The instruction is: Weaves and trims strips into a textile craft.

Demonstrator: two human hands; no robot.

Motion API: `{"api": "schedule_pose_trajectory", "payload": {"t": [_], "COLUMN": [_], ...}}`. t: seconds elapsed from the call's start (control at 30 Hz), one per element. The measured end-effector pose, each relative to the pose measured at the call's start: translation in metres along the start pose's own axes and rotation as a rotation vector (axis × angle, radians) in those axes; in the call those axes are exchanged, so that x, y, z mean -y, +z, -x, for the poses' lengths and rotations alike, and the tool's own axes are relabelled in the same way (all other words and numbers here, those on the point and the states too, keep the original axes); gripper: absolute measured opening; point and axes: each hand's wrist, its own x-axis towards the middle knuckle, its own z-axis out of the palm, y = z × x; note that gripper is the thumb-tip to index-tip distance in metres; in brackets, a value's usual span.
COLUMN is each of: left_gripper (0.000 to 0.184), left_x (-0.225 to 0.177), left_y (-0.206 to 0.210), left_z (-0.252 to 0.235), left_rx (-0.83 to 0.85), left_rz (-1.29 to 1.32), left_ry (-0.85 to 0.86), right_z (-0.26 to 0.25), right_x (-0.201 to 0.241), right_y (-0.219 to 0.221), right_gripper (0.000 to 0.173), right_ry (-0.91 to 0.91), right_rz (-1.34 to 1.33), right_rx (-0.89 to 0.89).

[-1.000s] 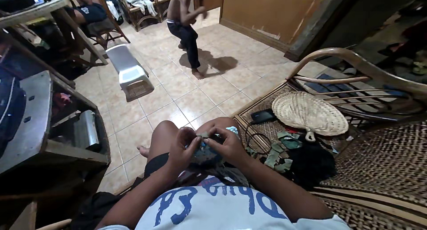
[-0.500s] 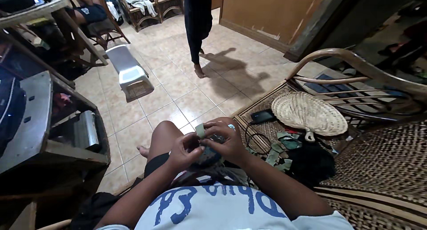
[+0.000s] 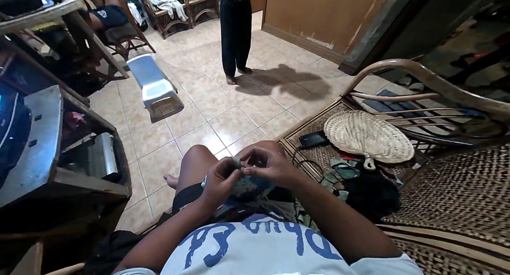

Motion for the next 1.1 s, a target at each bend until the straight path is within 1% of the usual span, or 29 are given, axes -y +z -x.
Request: {"api": "schedule_pose_trajectory", "payload": {"t": [0.1,0.17,0.27,0.37,0.47,0.57,0.6,0.63,0.7,0.77,0.83,0.87,0.9,0.93,0.97,1.0,1.03,1.07,1.1], "left_gripper": [0.011,0.011,0.01,0.009,0.009,0.01,0.01,0.011,0.011,0.013,0.011,0.015,0.025,0.036,0.045,0.049,0.049,0.046,0.041], "left_x": [-0.001,-0.001,-0.002,0.0,0.002,0.0,-0.001,-0.002,-0.003,-0.002,0.001,0.004,0.007,0.011,0.014,0.011,0.003,-0.006,-0.014], "left_y": [0.002,0.004,0.006,0.006,0.007,0.008,0.007,0.007,0.004,0.001,-0.001,-0.002,-0.005,-0.01,-0.015,-0.018,-0.019,-0.019,-0.017], "left_z": [-0.001,0.001,0.003,0.002,0.0,-0.001,0.0,0.0,0.0,0.0,-0.001,-0.002,-0.003,-0.004,-0.004,-0.006,-0.009,-0.012,-0.014], "left_rx": [-0.008,-0.009,-0.02,-0.035,-0.053,-0.08,-0.085,-0.088,-0.089,-0.12,-0.223,-0.288,-0.337,-0.347,-0.31,-0.232,-0.129,-0.005,0.13], "left_rz": [-0.008,-0.003,-0.007,-0.002,0.044,0.035,0.035,0.039,0.05,0.074,0.07,0.025,-0.045,-0.129,-0.239,-0.367,-0.494,-0.599,-0.654], "left_ry": [0.003,-0.003,-0.031,-0.031,-0.013,-0.056,-0.076,-0.087,-0.105,-0.138,-0.154,-0.139,-0.111,-0.062,0.018,0.103,0.163,0.186,0.16], "right_z": [0.0,0.004,0.009,0.012,0.017,0.019,0.019,0.02,0.018,0.016,0.016,0.016,0.016,0.017,0.018,0.018,0.018,0.018,0.018], "right_x": [0.002,0.009,0.015,0.021,0.03,0.024,0.021,0.02,0.019,0.015,0.013,0.013,0.013,0.012,0.012,0.012,0.011,0.009,0.007], "right_y": [-0.01,-0.01,-0.007,-0.01,-0.016,-0.023,-0.024,-0.024,-0.022,-0.018,-0.017,-0.016,-0.016,-0.016,-0.016,-0.015,-0.015,-0.015,-0.014], "right_gripper": [0.017,0.015,0.013,0.015,0.018,0.025,0.028,0.033,0.037,0.032,0.028,0.026,0.025,0.025,0.026,0.026,0.027,0.027,0.027], "right_ry": [0.005,0.012,-0.071,-0.107,-0.138,-0.223,-0.22,-0.176,-0.07,-0.065,-0.09,-0.101,-0.111,-0.112,-0.111,-0.106,-0.103,-0.106,-0.115], "right_rz": [0.004,0.005,-0.037,-0.054,0.113,0.495,0.579,0.622,0.624,0.6,0.568,0.559,0.55,0.544,0.546,0.548,0.55,0.552,0.553], "right_rx": [0.018,-0.03,-0.113,-0.097,-0.092,-0.113,-0.072,-0.001,0.126,0.141,0.124,0.116,0.109,0.105,0.102,0.097,0.089,0.077,0.061]}}
